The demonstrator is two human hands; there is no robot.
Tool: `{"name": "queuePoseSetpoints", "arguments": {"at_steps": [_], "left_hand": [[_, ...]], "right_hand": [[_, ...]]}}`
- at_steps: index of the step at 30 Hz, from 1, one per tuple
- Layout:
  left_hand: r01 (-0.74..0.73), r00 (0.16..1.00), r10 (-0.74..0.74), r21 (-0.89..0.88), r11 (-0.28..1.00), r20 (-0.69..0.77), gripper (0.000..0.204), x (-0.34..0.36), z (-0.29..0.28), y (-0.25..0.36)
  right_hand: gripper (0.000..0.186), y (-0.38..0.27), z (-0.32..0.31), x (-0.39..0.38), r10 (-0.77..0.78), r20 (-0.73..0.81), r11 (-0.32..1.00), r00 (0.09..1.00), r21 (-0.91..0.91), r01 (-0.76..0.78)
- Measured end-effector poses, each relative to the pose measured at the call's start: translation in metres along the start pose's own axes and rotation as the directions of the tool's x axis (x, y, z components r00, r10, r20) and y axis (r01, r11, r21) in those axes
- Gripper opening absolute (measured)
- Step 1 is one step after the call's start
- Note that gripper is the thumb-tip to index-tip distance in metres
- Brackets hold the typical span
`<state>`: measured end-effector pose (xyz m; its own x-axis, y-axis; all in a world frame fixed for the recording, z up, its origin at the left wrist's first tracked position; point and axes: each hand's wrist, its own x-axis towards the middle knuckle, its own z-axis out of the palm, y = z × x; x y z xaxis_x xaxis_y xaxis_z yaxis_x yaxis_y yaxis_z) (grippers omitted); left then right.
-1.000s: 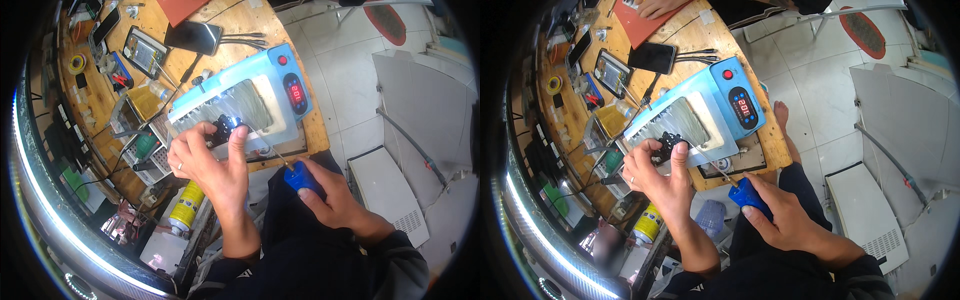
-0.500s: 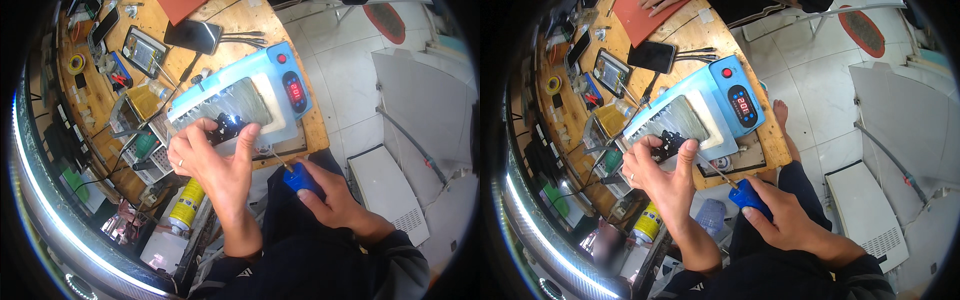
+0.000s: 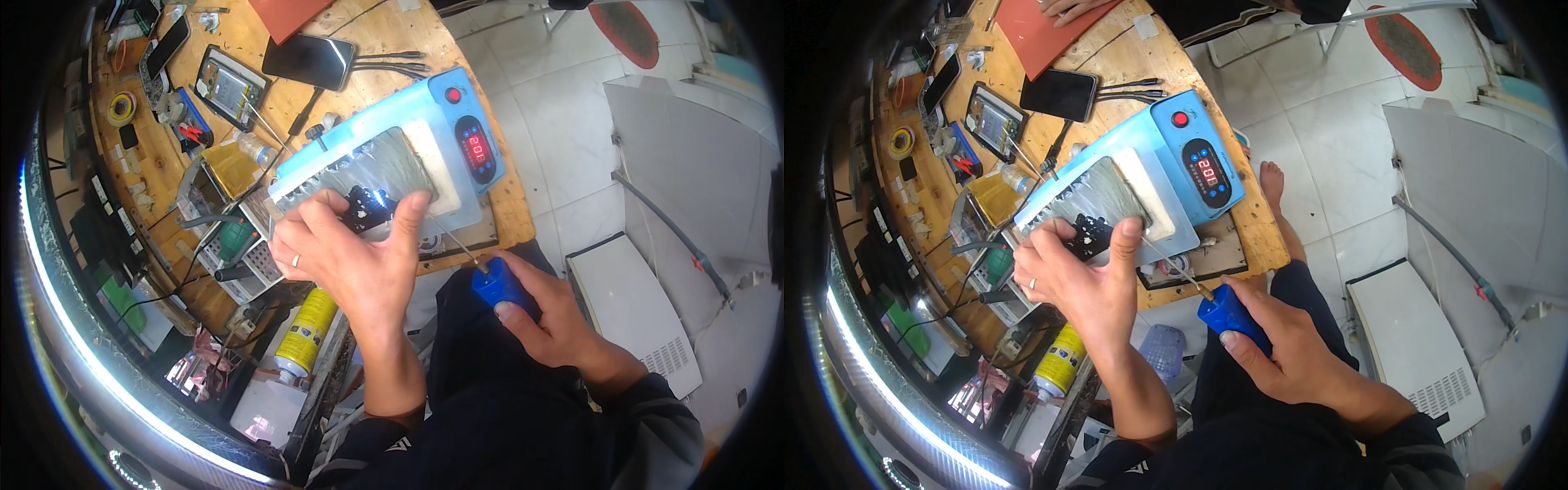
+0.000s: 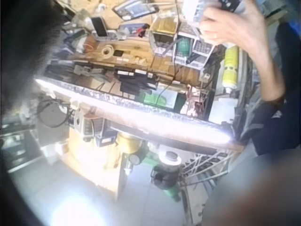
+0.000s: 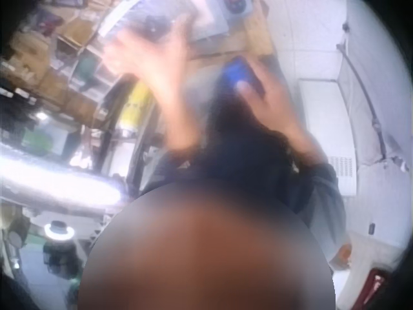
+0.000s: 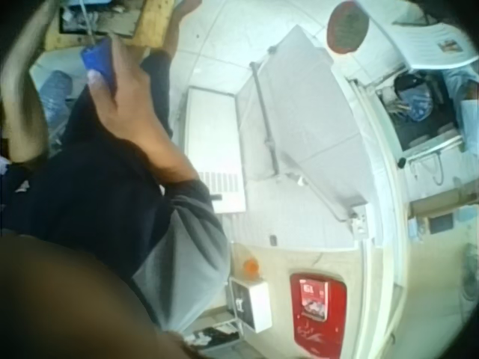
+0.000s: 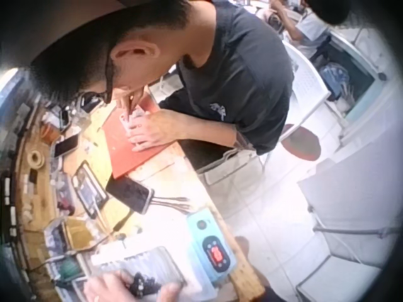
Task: The person uses a blue handheld tool to scrape adhesive residue from a rectangular screen held in a light-blue frame. They repeatedly scrape the surface, lift the screen to inspect it, and continue removing residue until the screen appears mostly clear.
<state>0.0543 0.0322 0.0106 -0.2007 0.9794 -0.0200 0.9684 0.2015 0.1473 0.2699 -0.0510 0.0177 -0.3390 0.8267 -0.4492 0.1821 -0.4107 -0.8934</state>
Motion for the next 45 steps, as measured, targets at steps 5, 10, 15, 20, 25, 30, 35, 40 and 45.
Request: {"name": "queuePoseSetpoints", "arguments": {"at_steps": [5, 10, 15, 20, 25, 30, 35, 40, 45], "left_hand": [[-0.015, 1.0, 0.015, -0.097, 0.995, 0.003, 0.068, -0.002, -0.001, -0.009], [-0.04, 0.998, 0.048, -0.186, 0.982, 0.04, 0.031, -0.002, -0.009, -0.021], [-0.034, 0.999, 0.036, -0.106, 0.994, 0.019, 0.048, 0.001, -0.004, -0.015], [0.03, 0.999, -0.034, -0.083, 0.996, -0.039, 0.069, -0.003, 0.005, 0.0], [0.014, 1.0, -0.011, -0.144, 0.989, 0.026, 0.051, -0.004, -0.007, -0.012], [-0.016, 0.998, 0.026, -0.157, 0.988, 0.06, 0.03, -0.002, -0.015, -0.02], [0.025, 0.999, -0.029, -0.109, 0.994, -0.038, 0.051, 0.001, 0.0, -0.004], [0.078, 0.992, -0.094, -0.173, 0.982, -0.086, 0.045, 0.001, 0.01, 0.001], [-0.001, 0.999, -0.007, -0.203, 0.979, -0.041, 0.033, -0.001, 0.001, -0.013]], "right_hand": [[0.059, 0.0, -0.002, 0.001, 0.001, 0.023, 1.0, 1.0, -0.018, -0.001], [0.059, 0.003, -0.004, 0.003, -0.023, 0.041, 1.0, 0.999, -0.012, 0.024], [0.059, 0.004, -0.007, 0.002, -0.009, 0.025, 1.0, 1.0, 0.004, 0.009], [0.058, 0.003, -0.007, 0.003, -0.033, 0.032, 0.999, 0.999, -0.017, 0.033], [0.058, -0.002, -0.013, 0.002, -0.039, 0.035, 0.998, 0.999, -0.04, 0.04], [0.059, -0.005, -0.019, 0.003, 0.007, 0.055, 1.0, 0.998, -0.03, -0.005], [0.059, -0.007, -0.011, 0.011, -0.007, 0.099, 1.0, 0.995, -0.013, 0.009], [0.059, -0.013, -0.007, 0.017, 0.032, 0.082, 0.998, 0.996, 0.049, -0.036], [0.059, -0.018, -0.01, 0.02, 0.032, 0.106, 0.999, 0.994, -0.024, -0.029]]}}
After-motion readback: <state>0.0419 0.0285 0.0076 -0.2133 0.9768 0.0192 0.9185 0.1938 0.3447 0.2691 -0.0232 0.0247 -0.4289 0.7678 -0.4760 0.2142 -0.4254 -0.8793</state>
